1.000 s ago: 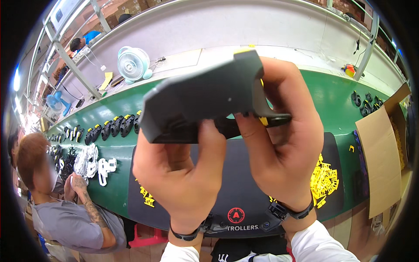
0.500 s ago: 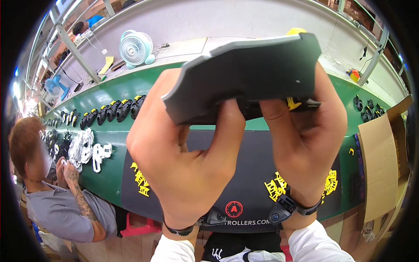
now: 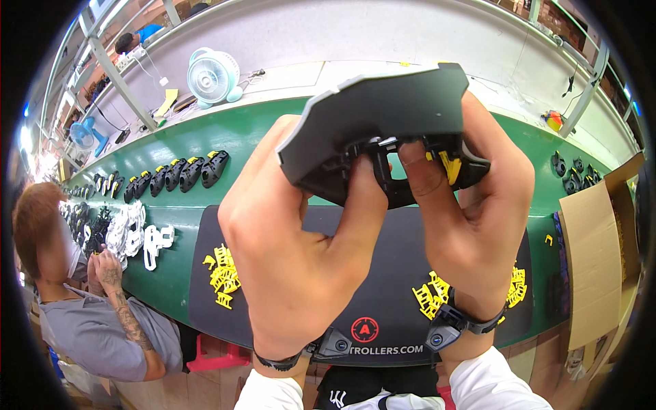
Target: Assembling yellow plastic internal components into black mouse housings.
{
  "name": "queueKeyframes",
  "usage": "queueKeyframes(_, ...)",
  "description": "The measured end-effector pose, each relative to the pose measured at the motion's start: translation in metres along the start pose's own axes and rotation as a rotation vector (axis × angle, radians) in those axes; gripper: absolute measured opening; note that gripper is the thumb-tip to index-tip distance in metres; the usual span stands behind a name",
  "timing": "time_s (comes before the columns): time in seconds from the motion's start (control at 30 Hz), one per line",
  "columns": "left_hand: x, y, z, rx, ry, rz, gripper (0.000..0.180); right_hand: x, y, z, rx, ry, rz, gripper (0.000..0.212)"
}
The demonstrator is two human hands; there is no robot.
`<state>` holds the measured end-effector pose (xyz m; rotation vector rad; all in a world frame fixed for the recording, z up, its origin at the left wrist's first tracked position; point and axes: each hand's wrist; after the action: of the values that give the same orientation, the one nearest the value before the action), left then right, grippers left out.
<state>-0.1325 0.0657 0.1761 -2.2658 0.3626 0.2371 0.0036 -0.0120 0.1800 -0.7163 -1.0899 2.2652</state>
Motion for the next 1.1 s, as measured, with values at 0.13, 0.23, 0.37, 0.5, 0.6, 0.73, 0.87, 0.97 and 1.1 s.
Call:
queueKeyframes(0.13,-0.005,0.001,-0.007,-0.090,0.018,0.027,0.020,0.001,0.001,-0.001,0.003,-0.008,0.007,0.037)
queueKeyframes(0.23,-0.003,0.000,-0.008,-0.096,0.024,0.030,0.019,-0.004,-0.001,0.004,0.068,0.005,0.041,0.032)
queueKeyframes(0.37,0.000,-0.002,-0.005,-0.087,0.062,0.018,0.021,-0.001,-0.002,0.002,0.067,-0.029,0.024,0.026)
queueKeyframes(0.5,0.001,-0.004,-0.005,-0.090,0.126,-0.019,0.026,0.003,-0.004,0.000,0.097,-0.161,0.017,0.026)
queueKeyframes(0.6,-0.001,-0.004,-0.007,-0.145,0.194,0.001,0.027,0.009,-0.003,-0.002,0.148,-0.206,0.044,0.033)
queueKeyframes(0.73,-0.001,-0.006,-0.007,-0.231,0.345,0.075,0.035,0.010,-0.004,-0.011,0.119,-0.304,0.108,0.049)
queueKeyframes(0.87,-0.003,-0.008,-0.005,-0.225,0.437,0.103,0.036,0.006,-0.006,-0.008,0.192,-0.354,0.147,0.054)
queueKeyframes(0.97,-0.005,-0.012,0.001,-0.186,0.432,0.115,0.033,0.006,-0.006,0.000,0.334,-0.422,0.133,0.062)
queueKeyframes(1.1,-0.005,-0.016,0.014,-0.080,0.274,0.102,0.038,0.003,-0.007,-0.007,0.215,-0.442,0.163,0.061)
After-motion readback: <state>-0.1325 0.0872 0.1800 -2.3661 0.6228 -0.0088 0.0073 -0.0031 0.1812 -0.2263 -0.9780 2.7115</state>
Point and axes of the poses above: each hand's wrist, its own y-axis away from the middle knuckle, its own x-axis out of the palm, z = x × y, and after that the axes turned 10 degrees about -y, right-handed
